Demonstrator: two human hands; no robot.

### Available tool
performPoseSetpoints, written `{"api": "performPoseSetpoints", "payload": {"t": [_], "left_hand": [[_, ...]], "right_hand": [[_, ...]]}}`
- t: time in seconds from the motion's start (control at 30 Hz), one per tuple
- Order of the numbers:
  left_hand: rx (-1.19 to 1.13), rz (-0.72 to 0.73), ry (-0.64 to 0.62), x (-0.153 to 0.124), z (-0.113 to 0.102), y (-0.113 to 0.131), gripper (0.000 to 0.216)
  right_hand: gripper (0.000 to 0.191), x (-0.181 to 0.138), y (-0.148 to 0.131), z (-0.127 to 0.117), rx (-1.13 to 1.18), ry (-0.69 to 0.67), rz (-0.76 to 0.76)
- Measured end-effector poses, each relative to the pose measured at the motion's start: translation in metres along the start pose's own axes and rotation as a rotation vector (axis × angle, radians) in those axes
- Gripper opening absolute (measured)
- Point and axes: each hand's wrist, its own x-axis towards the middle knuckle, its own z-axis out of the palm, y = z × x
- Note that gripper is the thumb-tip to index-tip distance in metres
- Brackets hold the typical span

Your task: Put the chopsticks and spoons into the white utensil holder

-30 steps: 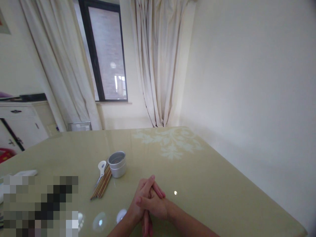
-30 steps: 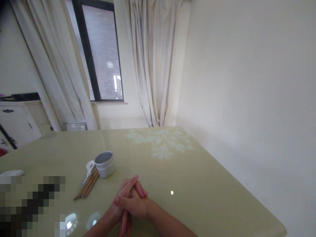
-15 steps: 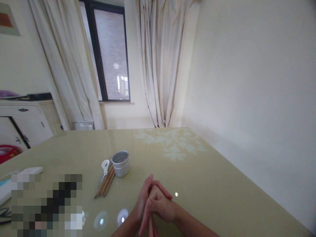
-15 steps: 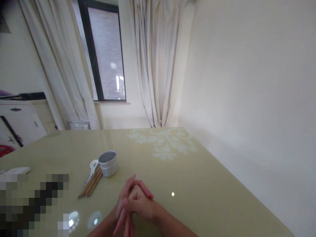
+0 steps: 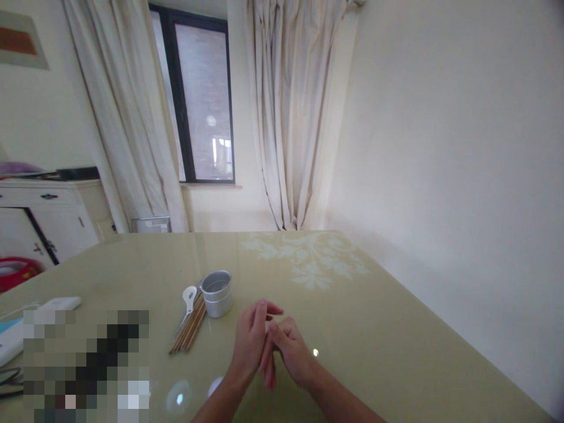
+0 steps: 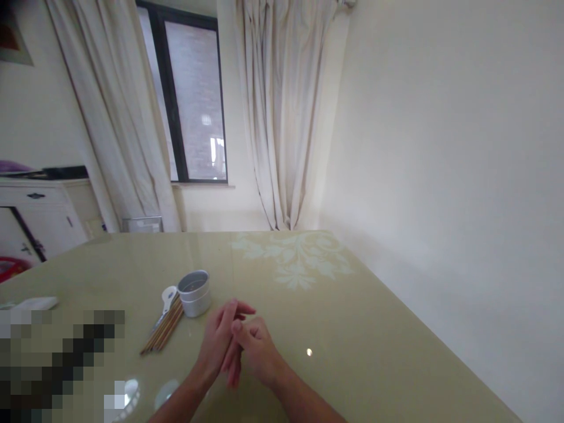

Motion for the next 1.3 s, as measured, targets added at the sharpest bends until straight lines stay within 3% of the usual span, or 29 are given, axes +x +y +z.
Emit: {"api": "performPoseSetpoints", "payload": {"t": [0.13,0.23,0.37,0.53,0.63,0.77,0.87,0.97,1.07,1.1,1.2,1.3], "left_hand": [[0.508,0.253,0.463,0.034,-0.043,0.002,0.047],[0.838,0.137,0.608,0.047,-0.07,-0.009,0.066],[0.989,0.082,0.513,0.056,-0.089,-0.03,0.08],[0.881,0.133,0.441,0.062,-0.089,-0.04,0.085],[0.719,0.131,0.293,0.052,-0.062,-0.039,0.087],[0.395,0.201,-0.073,0.028,-0.008,-0.042,0.091],[0.285,0.235,-0.221,0.02,0.01,-0.048,0.1],[0.363,0.239,-0.246,0.029,-0.008,-0.052,0.088],[0.748,0.137,-0.038,0.046,-0.051,-0.05,0.037],[0.923,0.105,0.034,0.05,-0.066,-0.049,0.032],[1.342,0.0,0.154,0.054,-0.099,-0.048,0.028],[1.498,-0.093,0.175,0.052,-0.11,-0.049,0.029]], "right_hand": [[0.075,0.017,-0.002,-0.026,0.065,0.426,-0.027],[0.068,0.024,-0.003,-0.049,0.037,0.6,-0.033],[0.063,0.025,0.0,-0.066,0.016,0.672,-0.041],[0.061,0.024,0.002,-0.073,-0.082,0.654,-0.052],[0.065,0.022,0.001,-0.074,-0.242,0.547,-0.082],[0.108,0.014,-0.005,-0.072,-0.409,0.31,-0.147],[0.1,0.011,-0.011,-0.078,-0.476,0.305,-0.143],[0.084,0.009,-0.014,-0.095,-0.531,0.391,-0.14],[0.08,0.008,-0.014,-0.117,-0.552,0.445,-0.107],[0.08,0.008,-0.014,-0.123,-0.544,0.459,-0.096],[0.081,0.006,-0.015,-0.135,-0.502,0.479,-0.084],[0.084,0.005,-0.013,-0.137,-0.479,0.452,-0.091]]}}
